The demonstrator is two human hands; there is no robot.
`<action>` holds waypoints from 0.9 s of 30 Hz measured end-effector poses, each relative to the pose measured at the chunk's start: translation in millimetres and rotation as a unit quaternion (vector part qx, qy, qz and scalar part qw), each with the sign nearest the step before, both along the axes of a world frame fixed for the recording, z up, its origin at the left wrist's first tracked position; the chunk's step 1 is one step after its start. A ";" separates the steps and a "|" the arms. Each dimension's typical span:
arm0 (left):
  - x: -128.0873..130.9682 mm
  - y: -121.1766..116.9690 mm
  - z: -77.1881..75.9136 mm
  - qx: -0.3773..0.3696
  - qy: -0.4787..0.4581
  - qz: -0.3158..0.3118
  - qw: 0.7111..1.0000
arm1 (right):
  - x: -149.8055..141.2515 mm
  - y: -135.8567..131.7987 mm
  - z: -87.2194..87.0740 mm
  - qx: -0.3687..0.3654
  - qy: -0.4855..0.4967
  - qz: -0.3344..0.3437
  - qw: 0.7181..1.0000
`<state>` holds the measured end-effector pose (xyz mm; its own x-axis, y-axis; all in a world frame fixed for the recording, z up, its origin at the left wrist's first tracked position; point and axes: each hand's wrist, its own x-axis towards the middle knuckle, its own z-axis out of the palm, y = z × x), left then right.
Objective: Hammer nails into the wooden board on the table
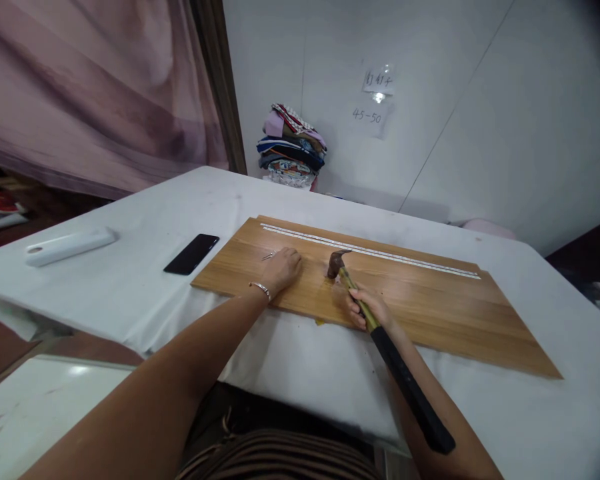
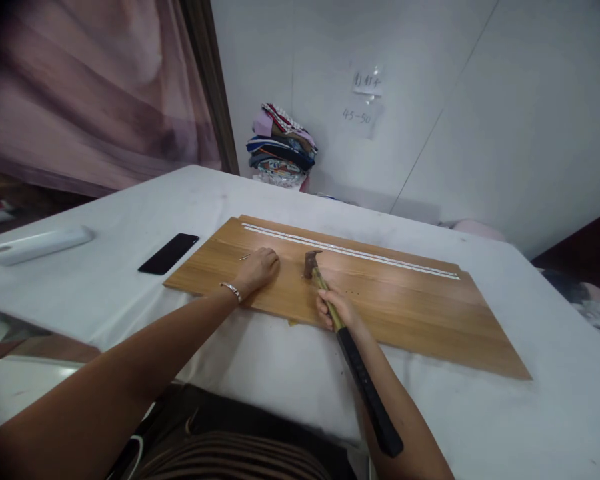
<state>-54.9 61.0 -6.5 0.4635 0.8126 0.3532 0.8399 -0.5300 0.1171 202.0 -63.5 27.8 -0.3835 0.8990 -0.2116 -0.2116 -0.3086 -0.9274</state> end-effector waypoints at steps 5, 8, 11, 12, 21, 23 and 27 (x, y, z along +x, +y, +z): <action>-0.2 0.2 -1.0 0.001 -0.012 -0.001 1.000 | 1.4 -2.3 6.1 0.009 0.011 0.001 1.000; 0.0 0.0 -1.1 0.002 -0.009 0.001 1.000 | 1.0 -2.7 6.1 0.008 0.007 0.001 1.000; 0.4 -0.1 -0.7 0.001 0.000 0.005 1.000 | 0.2 -0.8 0.8 0.007 -0.004 0.000 1.000; 0.5 0.0 -0.6 0.001 0.002 0.006 1.000 | 0.0 0.1 -1.4 0.006 -0.007 -0.002 1.000; 0.2 1.2 -3.0 0.010 0.005 0.008 1.000 | 1.7 -2.2 4.2 0.005 -0.008 -0.005 1.000; -0.2 1.3 -3.4 0.010 -0.001 0.007 1.000 | 1.4 -3.2 6.9 0.006 -0.010 -0.004 1.000; -0.6 2.1 -4.4 0.008 -0.006 0.003 1.000 | -0.6 -1.7 4.4 0.007 -0.009 -0.008 1.000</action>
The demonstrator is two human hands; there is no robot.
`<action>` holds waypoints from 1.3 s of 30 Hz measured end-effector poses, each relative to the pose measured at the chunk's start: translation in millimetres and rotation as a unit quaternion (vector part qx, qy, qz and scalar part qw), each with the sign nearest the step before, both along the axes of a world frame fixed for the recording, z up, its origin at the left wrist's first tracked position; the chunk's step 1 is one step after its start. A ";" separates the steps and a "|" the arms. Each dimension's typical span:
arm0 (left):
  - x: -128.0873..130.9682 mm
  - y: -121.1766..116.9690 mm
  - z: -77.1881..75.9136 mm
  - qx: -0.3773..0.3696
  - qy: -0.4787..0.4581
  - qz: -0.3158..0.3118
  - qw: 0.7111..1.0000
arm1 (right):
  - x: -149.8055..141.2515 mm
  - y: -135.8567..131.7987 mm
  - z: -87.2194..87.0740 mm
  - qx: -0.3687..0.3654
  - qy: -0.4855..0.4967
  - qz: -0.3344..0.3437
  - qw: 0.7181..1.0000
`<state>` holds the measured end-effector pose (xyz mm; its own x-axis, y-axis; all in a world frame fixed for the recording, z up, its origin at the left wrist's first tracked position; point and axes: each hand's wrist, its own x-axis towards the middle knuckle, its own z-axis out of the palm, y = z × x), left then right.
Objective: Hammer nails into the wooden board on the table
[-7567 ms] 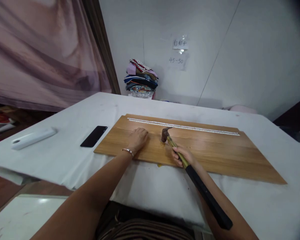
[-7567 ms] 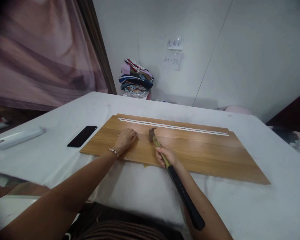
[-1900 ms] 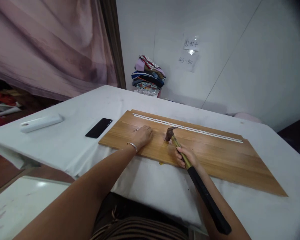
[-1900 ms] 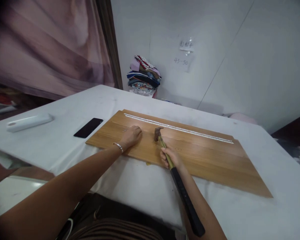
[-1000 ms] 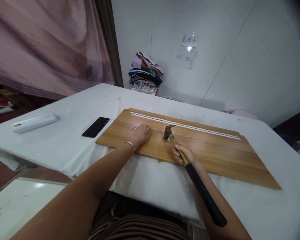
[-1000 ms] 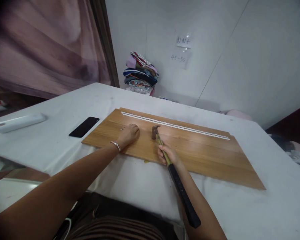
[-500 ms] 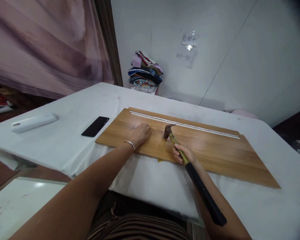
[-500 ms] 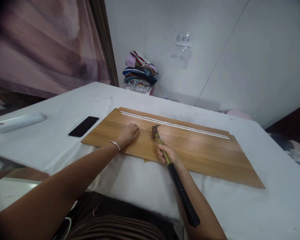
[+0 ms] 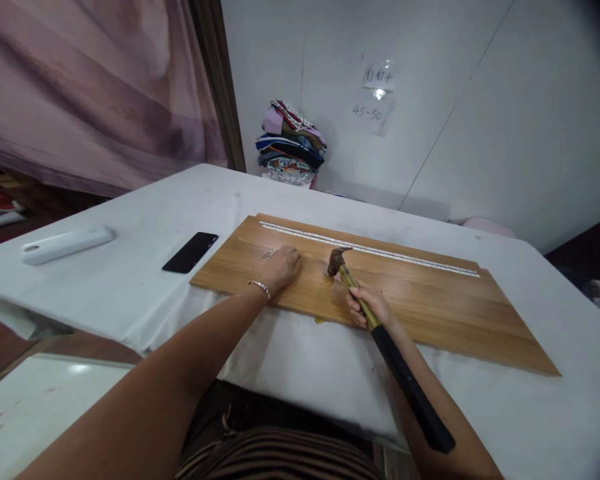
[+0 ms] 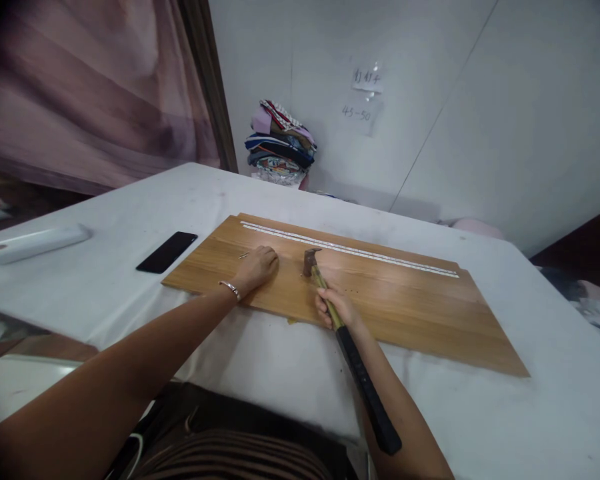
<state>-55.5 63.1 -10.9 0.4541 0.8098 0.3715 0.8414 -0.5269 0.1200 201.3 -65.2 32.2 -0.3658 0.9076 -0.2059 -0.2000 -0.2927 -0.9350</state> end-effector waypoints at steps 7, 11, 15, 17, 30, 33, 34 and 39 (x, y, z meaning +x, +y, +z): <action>0.3 0.2 0.1 0.000 0.000 0.001 1.000 | -0.5 1.6 -4.9 -0.003 -0.004 0.003 1.000; 0.0 -0.7 1.1 -0.002 0.004 0.002 1.000 | 1.1 -0.3 -0.6 -0.001 -0.006 0.003 1.000; -0.2 -0.4 0.8 -0.004 0.000 0.000 1.000 | 0.8 -1.0 2.1 0.001 -0.007 0.004 1.000; 0.0 -0.4 0.9 -0.007 0.002 0.001 1.000 | -0.3 -0.8 1.5 0.002 -0.005 0.003 1.000; 0.3 -0.7 1.7 -0.012 -0.004 0.003 1.000 | 1.3 -1.0 1.3 0.000 -0.005 0.002 1.000; -0.1 -0.1 0.6 -0.009 0.002 0.002 1.000 | 1.0 -0.2 0.7 -0.003 0.002 0.007 1.000; -0.1 0.0 0.5 -0.008 0.005 0.002 1.000 | 0.8 0.5 -0.5 -0.003 0.002 0.008 1.000; 0.4 -0.6 1.6 -0.008 0.007 0.002 1.000 | 1.1 3.1 -6.3 -0.006 0.002 0.008 1.000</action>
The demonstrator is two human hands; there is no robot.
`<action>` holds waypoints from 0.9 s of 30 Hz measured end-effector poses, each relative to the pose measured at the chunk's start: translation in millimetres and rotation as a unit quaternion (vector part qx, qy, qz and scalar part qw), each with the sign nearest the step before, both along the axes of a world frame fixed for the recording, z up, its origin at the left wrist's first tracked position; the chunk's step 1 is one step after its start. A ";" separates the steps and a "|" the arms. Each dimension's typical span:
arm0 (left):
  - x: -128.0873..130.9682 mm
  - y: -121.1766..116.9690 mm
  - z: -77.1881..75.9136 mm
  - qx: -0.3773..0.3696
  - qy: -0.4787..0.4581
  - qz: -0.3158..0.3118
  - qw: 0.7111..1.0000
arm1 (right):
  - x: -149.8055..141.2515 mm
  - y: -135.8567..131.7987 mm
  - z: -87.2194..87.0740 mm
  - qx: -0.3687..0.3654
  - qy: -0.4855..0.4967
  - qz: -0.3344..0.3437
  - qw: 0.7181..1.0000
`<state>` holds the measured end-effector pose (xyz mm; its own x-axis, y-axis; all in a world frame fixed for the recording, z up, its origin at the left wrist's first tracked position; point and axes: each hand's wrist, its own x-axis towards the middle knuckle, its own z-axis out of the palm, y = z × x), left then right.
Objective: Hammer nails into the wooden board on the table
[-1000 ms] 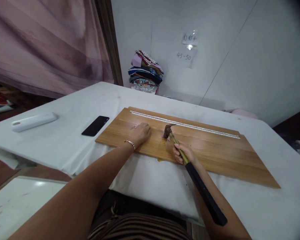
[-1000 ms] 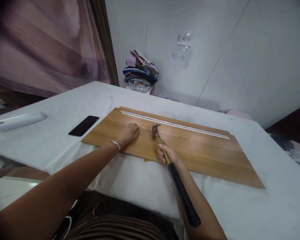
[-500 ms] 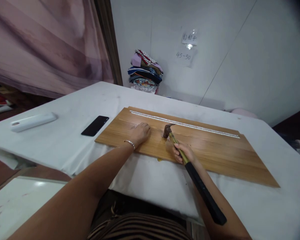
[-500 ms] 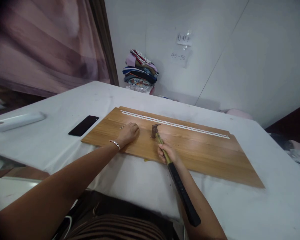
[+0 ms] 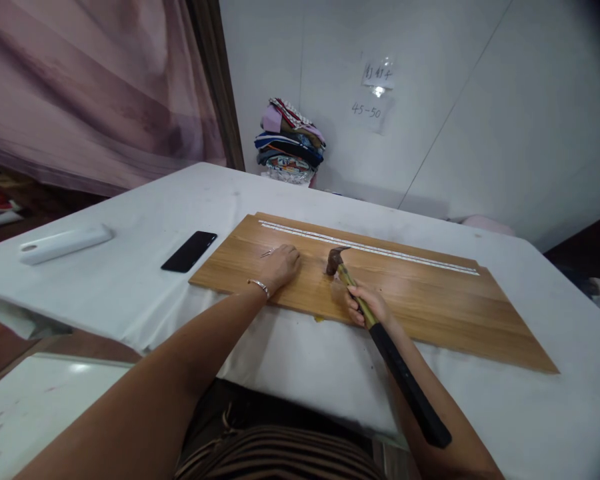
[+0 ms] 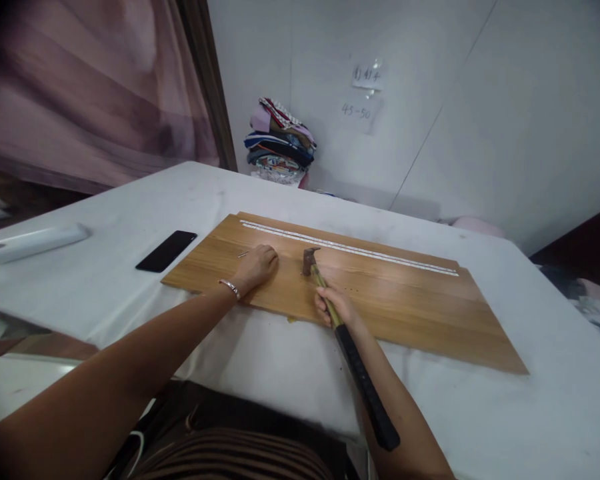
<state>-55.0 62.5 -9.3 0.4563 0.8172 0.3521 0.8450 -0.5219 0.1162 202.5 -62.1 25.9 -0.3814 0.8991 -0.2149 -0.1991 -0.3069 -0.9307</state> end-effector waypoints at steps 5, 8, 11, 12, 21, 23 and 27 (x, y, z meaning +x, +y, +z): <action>0.2 -1.0 1.5 -0.004 -0.004 0.000 1.000 | -0.1 -1.3 2.0 -0.003 -0.001 -0.009 1.000; 0.0 -1.0 0.9 -0.002 -0.010 0.000 1.000 | 0.0 -2.1 4.0 -0.009 -0.003 -0.010 1.000; 0.1 -0.5 -0.1 -0.001 -0.017 -0.001 1.000 | 0.1 -1.5 3.8 -0.012 0.004 0.001 1.000; 0.2 -0.3 -0.4 -0.001 -0.019 -0.001 1.000 | 0.1 -1.1 3.2 -0.010 0.006 0.003 1.000; -0.4 -0.2 -0.3 -0.005 -0.026 -0.003 1.000 | -0.4 -1.2 3.7 -0.017 -0.004 -0.002 1.000; -0.4 -0.5 0.0 -0.005 -0.032 -0.002 0.999 | -0.1 -1.7 5.1 -0.015 -0.004 -0.003 1.000; 0.1 -1.1 1.4 -0.009 -0.028 -0.001 1.000 | 0.1 -1.5 5.4 -0.007 0.001 0.001 1.000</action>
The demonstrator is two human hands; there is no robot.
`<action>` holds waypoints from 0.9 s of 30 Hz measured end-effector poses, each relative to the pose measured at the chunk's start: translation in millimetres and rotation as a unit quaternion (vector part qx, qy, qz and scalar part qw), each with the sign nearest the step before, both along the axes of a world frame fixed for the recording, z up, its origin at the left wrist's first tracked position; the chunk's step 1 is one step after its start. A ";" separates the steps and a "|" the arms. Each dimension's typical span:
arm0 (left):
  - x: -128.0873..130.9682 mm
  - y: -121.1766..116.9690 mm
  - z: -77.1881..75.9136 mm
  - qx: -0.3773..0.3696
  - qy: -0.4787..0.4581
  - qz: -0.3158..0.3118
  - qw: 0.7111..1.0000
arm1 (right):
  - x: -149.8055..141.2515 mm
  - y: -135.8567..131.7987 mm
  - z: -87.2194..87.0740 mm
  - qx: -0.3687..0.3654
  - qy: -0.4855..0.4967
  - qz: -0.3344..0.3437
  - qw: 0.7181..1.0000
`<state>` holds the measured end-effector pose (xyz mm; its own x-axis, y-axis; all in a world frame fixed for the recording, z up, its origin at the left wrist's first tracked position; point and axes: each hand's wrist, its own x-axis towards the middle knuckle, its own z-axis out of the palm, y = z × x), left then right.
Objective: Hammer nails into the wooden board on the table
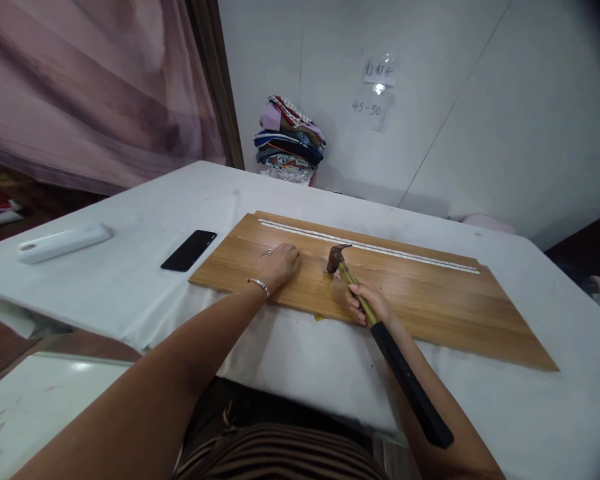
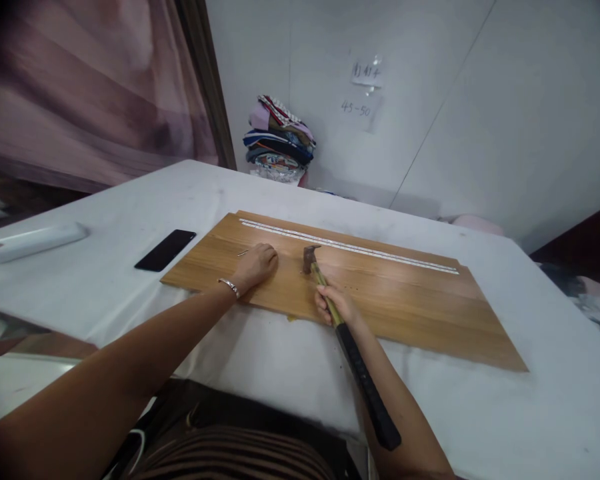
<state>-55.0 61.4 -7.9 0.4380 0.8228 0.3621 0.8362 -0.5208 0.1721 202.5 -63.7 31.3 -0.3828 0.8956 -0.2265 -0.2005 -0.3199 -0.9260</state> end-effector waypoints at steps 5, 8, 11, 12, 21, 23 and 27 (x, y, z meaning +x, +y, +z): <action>0.4 -0.1 1.0 -0.001 0.002 0.001 1.000 | -0.7 1.1 -2.5 -0.008 0.001 0.005 1.000; 0.4 0.1 0.6 0.001 0.009 0.001 1.000 | -0.1 1.0 -3.2 -0.008 0.001 0.001 1.000; 0.1 0.2 -0.4 0.004 0.017 0.003 1.000 | 1.3 0.6 -3.3 -0.001 0.006 0.002 1.000; 0.0 0.3 -0.6 0.006 0.018 0.004 1.000 | 1.7 0.4 -3.1 0.002 0.009 0.003 1.000; -0.1 0.6 -0.3 0.004 0.015 0.001 1.000 | -0.4 0.1 -0.6 -0.009 -0.007 -0.007 1.000; 0.4 0.5 0.0 0.003 0.018 0.004 1.000 | -0.4 0.8 -2.4 -0.009 -0.006 -0.008 1.000; 0.9 0.1 0.9 0.000 0.022 0.005 1.000 | 1.3 1.5 -4.8 -0.007 0.001 -0.005 1.000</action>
<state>-54.1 61.5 -7.0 0.4453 0.8271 0.3429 0.8479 -0.5126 0.1353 203.8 -62.2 26.5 -0.3751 0.8959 -0.2382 -0.2060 -0.3311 -0.9208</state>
